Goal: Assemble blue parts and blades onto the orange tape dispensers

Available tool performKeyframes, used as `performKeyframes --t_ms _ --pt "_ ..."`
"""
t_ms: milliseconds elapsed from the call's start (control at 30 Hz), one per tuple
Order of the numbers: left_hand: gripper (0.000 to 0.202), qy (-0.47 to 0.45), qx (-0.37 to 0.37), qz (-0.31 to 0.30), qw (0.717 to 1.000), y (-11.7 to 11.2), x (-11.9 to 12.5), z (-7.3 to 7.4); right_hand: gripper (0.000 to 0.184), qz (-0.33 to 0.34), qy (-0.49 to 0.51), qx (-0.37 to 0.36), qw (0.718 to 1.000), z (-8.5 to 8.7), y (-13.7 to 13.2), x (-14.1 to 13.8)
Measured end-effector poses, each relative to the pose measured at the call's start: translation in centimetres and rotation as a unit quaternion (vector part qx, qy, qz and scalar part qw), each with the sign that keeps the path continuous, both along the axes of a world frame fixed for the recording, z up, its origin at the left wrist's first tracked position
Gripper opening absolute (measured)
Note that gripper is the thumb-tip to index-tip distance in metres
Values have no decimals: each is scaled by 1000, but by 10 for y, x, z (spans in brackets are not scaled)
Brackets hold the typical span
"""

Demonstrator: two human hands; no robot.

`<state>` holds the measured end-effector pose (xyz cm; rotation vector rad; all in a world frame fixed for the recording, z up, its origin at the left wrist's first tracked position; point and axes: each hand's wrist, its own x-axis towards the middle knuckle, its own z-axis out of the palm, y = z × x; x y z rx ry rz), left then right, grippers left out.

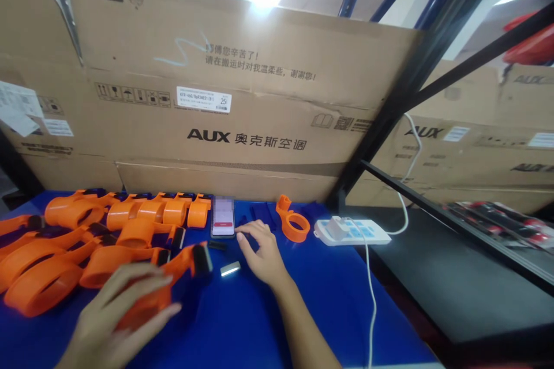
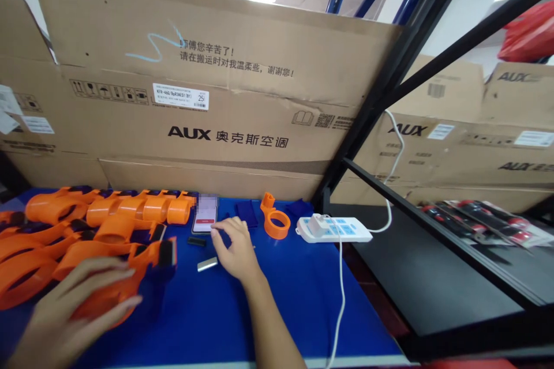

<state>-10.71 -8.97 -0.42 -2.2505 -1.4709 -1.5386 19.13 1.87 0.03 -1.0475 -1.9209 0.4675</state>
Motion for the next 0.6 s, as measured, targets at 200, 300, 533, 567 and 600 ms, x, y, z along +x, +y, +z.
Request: performKeyframes --t_ms 200,300,533,567,600 --pt "33 -70 -43 -15 997 71 78 26 51 158 188 -157 957 -2 -7 -14" --pt "32 -63 -74 -56 994 77 107 25 48 85 244 -166 952 -5 -1 -18" --pt "40 -225 -183 -180 940 87 104 36 48 27 284 -203 937 -1 4 -14" --pt "44 -279 -205 -177 921 93 101 36 49 46 283 -215 934 0 4 -15" --pt "49 -326 -235 -183 897 99 99 36 49 66 277 -228 931 0 3 -15"
